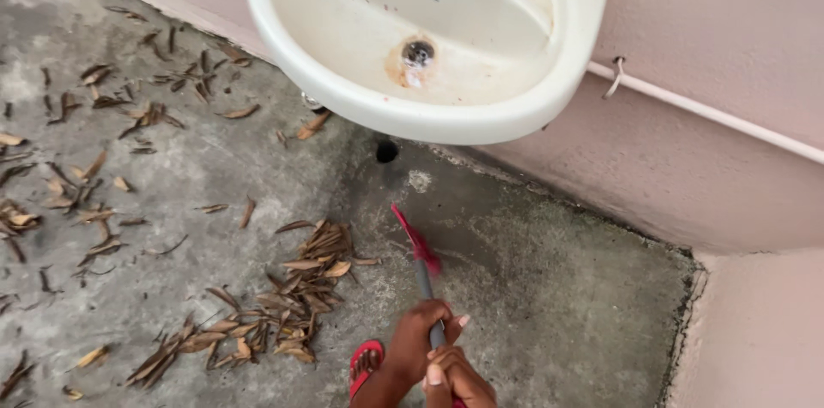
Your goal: The person sweeps dried leaves across a concrete floor toward a wall and a drain using a small red-headed broom.
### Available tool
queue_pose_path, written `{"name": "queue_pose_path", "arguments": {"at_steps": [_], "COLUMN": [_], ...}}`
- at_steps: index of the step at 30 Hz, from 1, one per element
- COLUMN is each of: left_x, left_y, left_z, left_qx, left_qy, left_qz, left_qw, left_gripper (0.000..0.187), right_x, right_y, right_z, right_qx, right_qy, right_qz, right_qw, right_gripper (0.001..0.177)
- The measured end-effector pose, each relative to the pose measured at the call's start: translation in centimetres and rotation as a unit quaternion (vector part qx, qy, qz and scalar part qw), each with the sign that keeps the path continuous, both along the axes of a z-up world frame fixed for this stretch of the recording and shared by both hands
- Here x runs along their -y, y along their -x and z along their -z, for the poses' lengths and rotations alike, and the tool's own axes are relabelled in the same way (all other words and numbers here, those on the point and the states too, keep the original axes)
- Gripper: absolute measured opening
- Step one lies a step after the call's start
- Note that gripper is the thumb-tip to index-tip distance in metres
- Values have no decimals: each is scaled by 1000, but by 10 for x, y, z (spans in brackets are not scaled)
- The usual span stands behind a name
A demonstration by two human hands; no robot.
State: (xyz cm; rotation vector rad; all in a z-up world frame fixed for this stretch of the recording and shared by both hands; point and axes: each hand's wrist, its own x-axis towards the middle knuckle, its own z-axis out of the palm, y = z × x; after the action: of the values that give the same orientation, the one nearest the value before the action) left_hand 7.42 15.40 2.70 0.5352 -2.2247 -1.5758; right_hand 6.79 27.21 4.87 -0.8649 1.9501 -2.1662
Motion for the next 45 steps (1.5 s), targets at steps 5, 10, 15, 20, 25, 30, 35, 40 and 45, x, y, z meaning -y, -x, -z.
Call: {"name": "queue_pose_path", "arguments": {"at_steps": [5, 10, 15, 20, 25, 30, 35, 40, 45], "left_x": [7, 32, 68, 105, 117, 115, 126, 139, 157], "left_y": [-31, -51, -60, -72, -70, -58, -49, -55, -84], "left_z": [51, 66, 35, 18, -9, -59, -64, -23, 25], "left_qx": [130, 172, 175, 287, 208, 160, 99, 170, 312], "left_qy": [12, 44, 53, 48, 79, 44, 73, 55, 32], "left_qz": [26, 94, 103, 118, 99, 88, 106, 172, 153], "left_qw": [991, 980, 978, 950, 970, 982, 987, 969, 937], "left_gripper": [30, 28, 19, 22, 19, 23, 30, 24, 7], "right_x": [0, 20, 67, 100, 107, 105, 113, 130, 141], "right_y": [-20, -41, -62, -72, -66, -58, -58, -73, -73], "right_z": [32, 50, 29, 15, -32, -92, -103, -70, -17], "right_qx": [219, 264, 290, 306, 304, 271, 214, 234, 325], "right_qy": [-102, -129, -48, 96, 155, 143, 85, 10, 115], "right_qz": [25, 72, 171, 158, 196, 235, 192, 173, 151], "right_qw": [970, 953, 940, 934, 919, 922, 954, 957, 927], "right_gripper": [22, 22, 38, 35, 41, 42, 44, 42, 45]}}
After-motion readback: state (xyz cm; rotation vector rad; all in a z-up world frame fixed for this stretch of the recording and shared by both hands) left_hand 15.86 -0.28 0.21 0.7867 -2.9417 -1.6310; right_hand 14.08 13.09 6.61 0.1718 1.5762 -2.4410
